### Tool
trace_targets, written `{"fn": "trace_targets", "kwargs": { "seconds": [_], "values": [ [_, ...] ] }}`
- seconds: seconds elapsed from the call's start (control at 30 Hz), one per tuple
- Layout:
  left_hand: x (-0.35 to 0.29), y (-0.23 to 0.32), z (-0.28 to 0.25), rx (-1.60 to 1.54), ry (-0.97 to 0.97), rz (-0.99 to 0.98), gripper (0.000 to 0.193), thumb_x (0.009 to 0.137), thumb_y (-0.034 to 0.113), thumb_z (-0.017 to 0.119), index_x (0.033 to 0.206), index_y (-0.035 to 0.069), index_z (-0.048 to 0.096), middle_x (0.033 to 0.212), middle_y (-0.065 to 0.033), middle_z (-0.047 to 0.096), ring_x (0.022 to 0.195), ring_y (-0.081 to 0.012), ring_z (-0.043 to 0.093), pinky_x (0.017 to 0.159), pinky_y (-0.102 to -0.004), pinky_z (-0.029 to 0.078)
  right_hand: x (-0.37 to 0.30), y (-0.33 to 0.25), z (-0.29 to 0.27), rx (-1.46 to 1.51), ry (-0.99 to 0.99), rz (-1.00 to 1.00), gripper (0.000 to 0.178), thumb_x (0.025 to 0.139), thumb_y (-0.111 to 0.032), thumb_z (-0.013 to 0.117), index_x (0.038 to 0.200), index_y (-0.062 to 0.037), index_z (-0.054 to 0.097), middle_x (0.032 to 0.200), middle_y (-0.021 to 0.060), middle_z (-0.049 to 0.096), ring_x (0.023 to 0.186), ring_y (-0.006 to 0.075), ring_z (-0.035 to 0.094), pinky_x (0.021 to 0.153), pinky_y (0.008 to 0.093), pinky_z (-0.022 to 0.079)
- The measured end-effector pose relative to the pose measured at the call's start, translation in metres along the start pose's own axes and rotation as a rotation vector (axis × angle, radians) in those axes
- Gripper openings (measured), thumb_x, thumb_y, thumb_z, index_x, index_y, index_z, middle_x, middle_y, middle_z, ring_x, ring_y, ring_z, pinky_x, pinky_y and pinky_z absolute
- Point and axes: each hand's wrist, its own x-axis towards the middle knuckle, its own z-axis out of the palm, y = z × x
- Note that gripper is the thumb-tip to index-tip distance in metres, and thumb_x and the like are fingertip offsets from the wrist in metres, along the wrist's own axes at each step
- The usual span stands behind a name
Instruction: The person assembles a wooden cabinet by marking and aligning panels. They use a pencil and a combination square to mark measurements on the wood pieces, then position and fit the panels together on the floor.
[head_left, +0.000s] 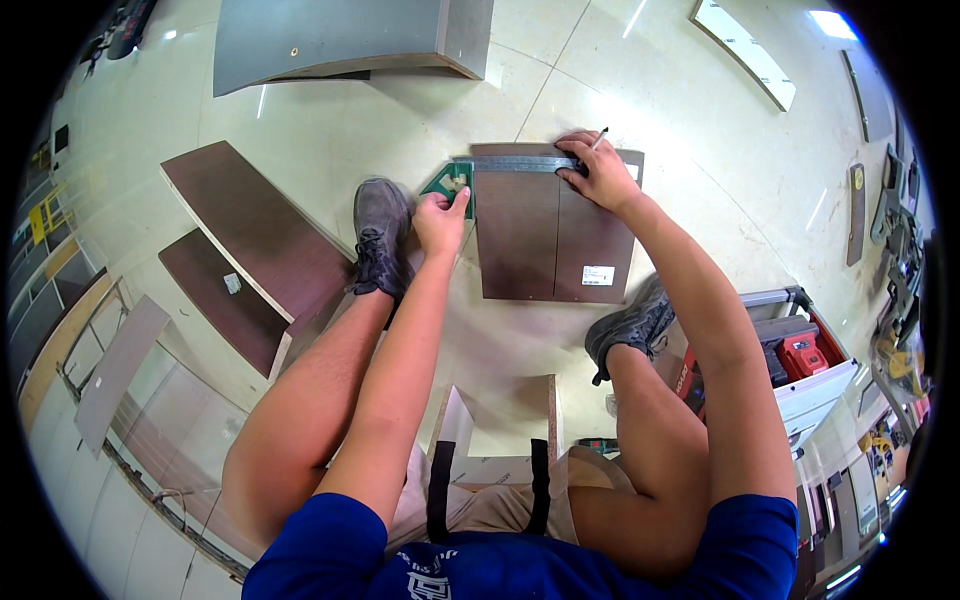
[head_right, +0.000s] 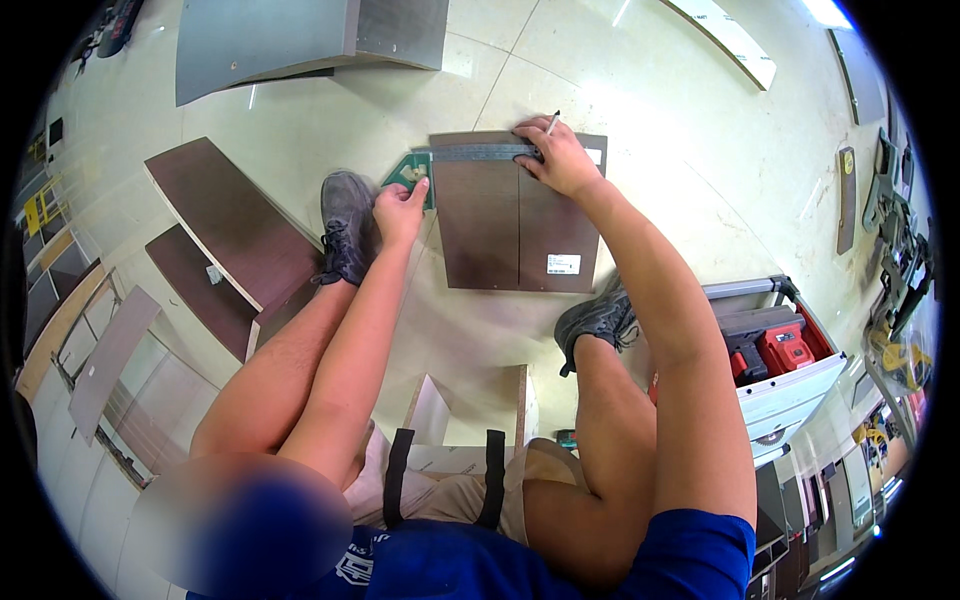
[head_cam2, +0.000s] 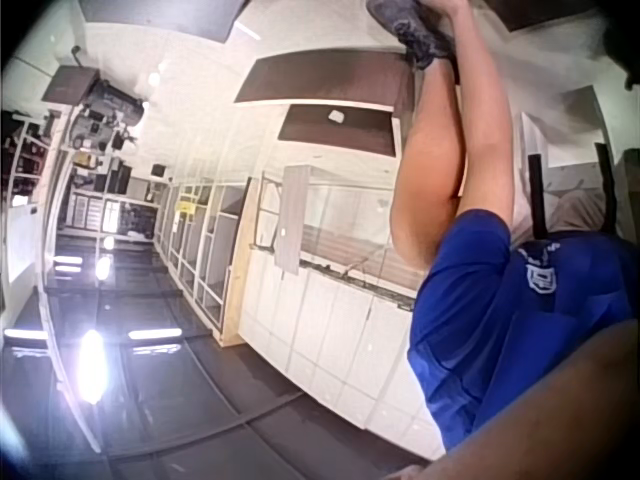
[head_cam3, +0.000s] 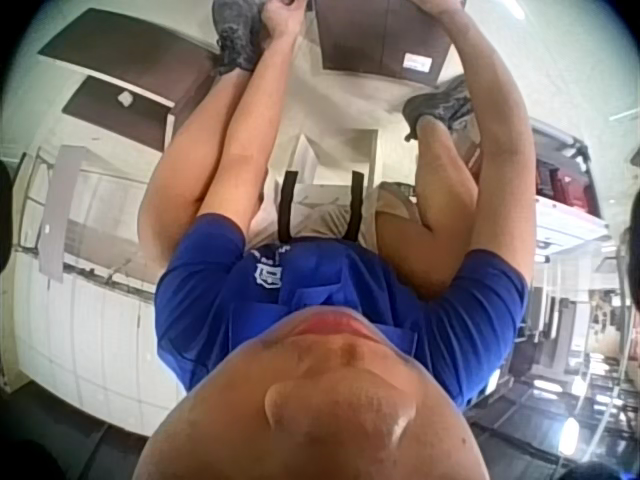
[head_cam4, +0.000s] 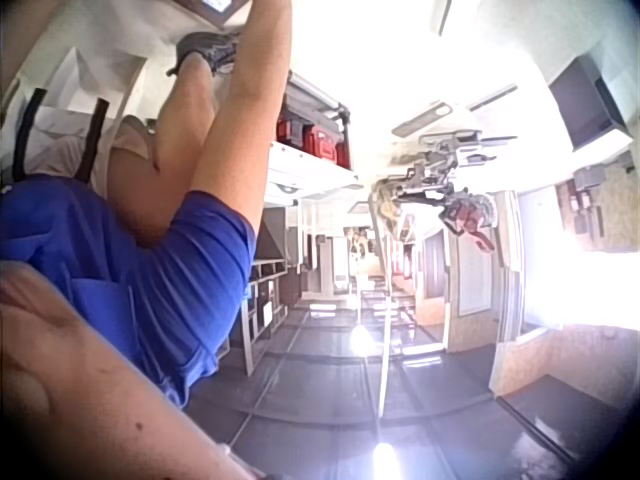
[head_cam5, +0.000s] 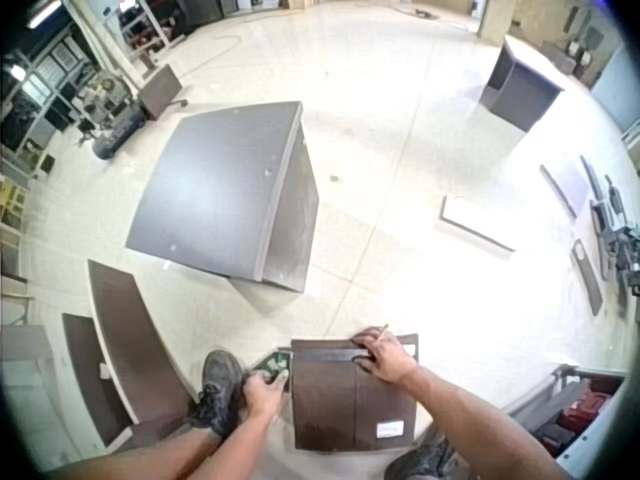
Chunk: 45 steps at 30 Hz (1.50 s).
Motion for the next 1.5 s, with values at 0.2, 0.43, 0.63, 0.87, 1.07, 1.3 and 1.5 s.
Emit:
{"fn": "trace_targets", "kwargs": {
  "seconds": [0.2, 0.43, 0.63, 0.87, 1.07, 1.3, 1.5],
  "values": [
    [0.0, 0.001, -0.001, 0.008, 0.005, 0.002, 0.048, 0.076, 0.04, 0.085, 0.077, -0.004, 0.066, 0.074, -0.019, 0.071, 0.067, -0.0299, 0.071, 0.067, -0.0396, 0.055, -0.001, 0.004, 0.004, -0.002, -0.004, -0.003, 0.043, 0.082, -0.019, 0.076, 0.121, -0.0047, 0.063, 0.121, 0.0128, 0.062, 0.118, 0.0343, 0.055, 0.103, 0.0434, 0.044],
    [-0.001, 0.004, -0.002, 0.019, 0.024, 0.031, 0.047, 0.076, 0.04, 0.085, 0.075, -0.004, 0.066, 0.072, -0.0183, 0.07, 0.066, -0.0302, 0.07, 0.066, -0.0393, 0.054, -0.001, 0.004, 0.003, -0.001, 0.003, -0.012, 0.042, 0.083, -0.019, 0.076, 0.12, -0.0043, 0.063, 0.122, 0.013, 0.062, 0.118, 0.0345, 0.055, 0.103, 0.0434, 0.044],
    [0.0, 0.003, -0.001, -0.009, 0.011, -0.003, 0.047, 0.076, 0.039, 0.085, 0.071, -0.003, 0.064, 0.069, -0.0168, 0.07, 0.062, -0.0274, 0.069, 0.064, -0.0379, 0.053, 0.0, 0.003, 0.002, -0.01, -0.023, 0.015, 0.042, 0.084, -0.019, 0.075, 0.121, -0.0035, 0.063, 0.122, 0.0133, 0.062, 0.119, 0.0345, 0.055, 0.103, 0.0433, 0.044],
    [0.0, 0.001, 0.0, -0.037, 0.001, -0.011, 0.046, 0.076, 0.037, 0.085, 0.073, -0.004, 0.064, 0.07, -0.0165, 0.07, 0.062, -0.0258, 0.069, 0.063, -0.0372, 0.053, 0.0, 0.003, 0.001, -0.009, -0.029, 0.009, 0.042, 0.084, -0.019, 0.075, 0.121, -0.0039, 0.063, 0.123, 0.0131, 0.062, 0.119, 0.0345, 0.055, 0.104, 0.0432, 0.044],
    [0.0, 0.001, 0.0, -0.029, -0.013, -0.017, 0.047, 0.076, 0.038, 0.085, 0.074, -0.004, 0.065, 0.07, -0.0166, 0.07, 0.063, -0.0264, 0.069, 0.064, -0.0374, 0.054, 0.001, 0.002, 0.0, 0.008, -0.04, 0.035, 0.042, 0.083, -0.017, 0.076, 0.121, -0.004, 0.064, 0.122, 0.0131, 0.062, 0.117, 0.0348, 0.055, 0.102, 0.0427, 0.045],
    [0.002, -0.002, 0.001, 0.004, -0.016, -0.018, 0.047, 0.076, 0.04, 0.085, 0.076, -0.003, 0.066, 0.071, -0.0169, 0.07, 0.065, -0.0281, 0.07, 0.065, -0.0385, 0.054, 0.003, 0.001, -0.003, 0.007, -0.069, 0.031, 0.043, 0.083, -0.017, 0.076, 0.122, -0.0037, 0.063, 0.122, 0.0135, 0.061, 0.116, 0.0348, 0.055, 0.103, 0.0422, 0.046],
    [-0.004, 0.014, -0.005, 0.066, 0.003, 0.051, 0.047, 0.076, 0.04, 0.085, 0.075, -0.003, 0.066, 0.072, -0.0172, 0.071, 0.066, -0.0297, 0.07, 0.066, -0.0392, 0.055, 0.001, 0.007, -0.003, 0.007, -0.083, -0.004, 0.045, 0.084, -0.02, 0.075, 0.124, -0.0042, 0.062, 0.125, 0.0133, 0.06, 0.119, 0.0347, 0.054, 0.104, 0.0422, 0.045]
  ]
}}
